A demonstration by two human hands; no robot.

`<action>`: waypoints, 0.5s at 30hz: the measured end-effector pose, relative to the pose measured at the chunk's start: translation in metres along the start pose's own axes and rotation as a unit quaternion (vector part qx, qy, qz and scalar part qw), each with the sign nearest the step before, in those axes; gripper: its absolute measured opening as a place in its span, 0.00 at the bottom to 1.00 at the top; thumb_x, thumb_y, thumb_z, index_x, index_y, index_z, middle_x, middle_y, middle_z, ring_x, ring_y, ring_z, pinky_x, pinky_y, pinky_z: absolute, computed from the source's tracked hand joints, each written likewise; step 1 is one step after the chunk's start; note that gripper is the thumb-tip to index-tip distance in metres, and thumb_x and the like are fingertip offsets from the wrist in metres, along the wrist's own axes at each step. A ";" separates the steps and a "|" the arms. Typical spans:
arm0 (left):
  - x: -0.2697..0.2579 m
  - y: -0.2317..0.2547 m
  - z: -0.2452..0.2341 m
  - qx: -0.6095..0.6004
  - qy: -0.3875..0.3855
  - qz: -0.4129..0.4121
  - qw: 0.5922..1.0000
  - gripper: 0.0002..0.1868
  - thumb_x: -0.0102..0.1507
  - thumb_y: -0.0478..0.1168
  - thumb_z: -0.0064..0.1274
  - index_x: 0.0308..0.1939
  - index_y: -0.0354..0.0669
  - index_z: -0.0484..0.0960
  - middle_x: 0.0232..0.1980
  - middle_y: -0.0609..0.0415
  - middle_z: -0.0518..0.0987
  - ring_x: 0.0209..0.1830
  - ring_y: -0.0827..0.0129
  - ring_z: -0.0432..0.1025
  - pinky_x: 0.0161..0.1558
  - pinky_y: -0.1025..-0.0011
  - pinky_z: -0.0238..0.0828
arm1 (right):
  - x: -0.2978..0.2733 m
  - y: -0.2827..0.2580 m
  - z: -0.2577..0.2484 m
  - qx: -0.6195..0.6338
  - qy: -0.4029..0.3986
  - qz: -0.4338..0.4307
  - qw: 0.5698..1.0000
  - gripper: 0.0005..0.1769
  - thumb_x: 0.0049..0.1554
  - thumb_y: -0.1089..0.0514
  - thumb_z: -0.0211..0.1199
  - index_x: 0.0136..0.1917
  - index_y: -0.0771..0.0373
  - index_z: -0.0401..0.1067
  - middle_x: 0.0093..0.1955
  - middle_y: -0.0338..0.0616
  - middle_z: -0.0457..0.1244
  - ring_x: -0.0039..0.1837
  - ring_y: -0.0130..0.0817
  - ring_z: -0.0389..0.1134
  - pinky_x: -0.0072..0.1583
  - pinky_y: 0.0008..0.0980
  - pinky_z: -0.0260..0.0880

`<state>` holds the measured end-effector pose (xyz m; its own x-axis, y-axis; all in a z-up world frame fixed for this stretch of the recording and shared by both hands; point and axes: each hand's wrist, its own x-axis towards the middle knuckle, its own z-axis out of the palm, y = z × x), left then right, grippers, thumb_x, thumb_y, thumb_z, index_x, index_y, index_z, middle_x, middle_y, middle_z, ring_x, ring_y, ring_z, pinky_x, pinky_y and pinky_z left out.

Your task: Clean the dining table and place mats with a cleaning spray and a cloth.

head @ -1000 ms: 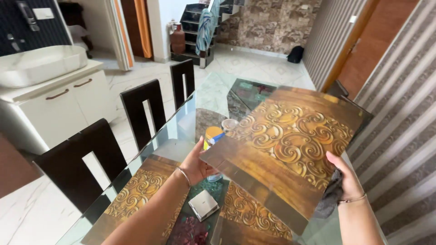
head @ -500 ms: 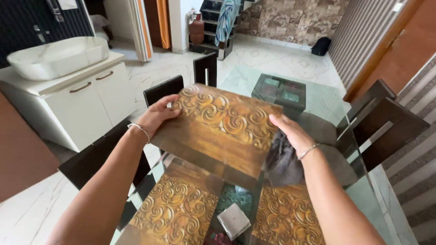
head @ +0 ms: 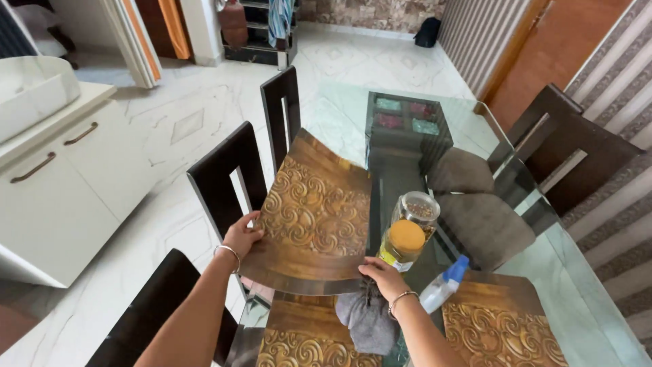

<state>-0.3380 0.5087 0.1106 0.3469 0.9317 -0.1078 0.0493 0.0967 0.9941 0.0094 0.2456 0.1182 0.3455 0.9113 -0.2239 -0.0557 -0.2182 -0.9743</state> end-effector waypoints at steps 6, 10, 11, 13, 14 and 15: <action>0.026 -0.072 0.043 0.176 0.048 0.015 0.983 0.32 0.58 0.36 0.64 0.67 0.55 0.77 0.49 0.55 0.85 0.45 0.71 0.78 0.49 0.69 0.74 | 0.025 0.020 0.005 0.018 0.083 0.051 0.995 0.28 0.54 0.51 0.68 0.66 0.63 0.75 0.61 0.42 0.71 0.61 0.29 0.69 0.63 0.27 0.65; 0.037 -0.074 0.064 0.162 0.033 -0.117 0.979 0.34 0.60 0.39 0.62 0.72 0.58 0.73 0.48 0.45 0.85 0.47 0.63 0.77 0.52 0.66 0.74 | 0.032 0.014 -0.004 0.018 0.118 0.046 0.992 0.32 0.56 0.46 0.65 0.69 0.64 0.72 0.66 0.42 0.69 0.66 0.30 0.67 0.66 0.29 0.62; 0.049 -0.093 0.067 0.122 0.027 -0.105 0.987 0.36 0.59 0.39 0.62 0.72 0.56 0.72 0.49 0.46 0.86 0.49 0.64 0.78 0.53 0.68 0.73 | 0.027 0.007 -0.002 -0.025 0.151 0.045 0.987 0.34 0.56 0.43 0.64 0.70 0.63 0.71 0.67 0.44 0.68 0.68 0.32 0.67 0.67 0.30 0.61; 0.069 -0.122 0.075 0.081 0.021 -0.095 0.992 0.37 0.59 0.39 0.63 0.73 0.55 0.71 0.50 0.47 0.87 0.51 0.66 0.79 0.55 0.70 0.73 | 0.018 -0.002 0.001 -0.070 0.184 0.046 0.979 0.36 0.56 0.40 0.63 0.71 0.62 0.70 0.69 0.45 0.67 0.70 0.34 0.66 0.68 0.31 0.60; 0.077 -0.131 0.080 0.097 -0.003 -0.089 0.991 0.39 0.59 0.40 0.63 0.74 0.54 0.68 0.51 0.48 0.86 0.53 0.67 0.78 0.56 0.71 0.71 | 0.014 -0.004 0.002 -0.120 0.207 0.043 0.970 0.38 0.54 0.38 0.64 0.72 0.61 0.69 0.68 0.49 0.67 0.70 0.37 0.66 0.69 0.32 0.61; 0.085 -0.141 0.083 0.114 -0.027 -0.084 0.990 0.40 0.60 0.41 0.63 0.75 0.54 0.65 0.52 0.49 0.86 0.55 0.69 0.77 0.58 0.72 0.69 | 0.010 -0.007 0.004 -0.169 0.229 0.040 0.958 0.41 0.53 0.37 0.64 0.73 0.60 0.68 0.68 0.52 0.67 0.71 0.40 0.67 0.69 0.33 0.62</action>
<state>-0.2376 0.5452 -0.0396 0.3650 0.8886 -0.2777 0.3182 0.1612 0.9342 0.0094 0.2577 0.1222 0.7311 0.6560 -0.1875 0.1810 -0.4515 -0.8737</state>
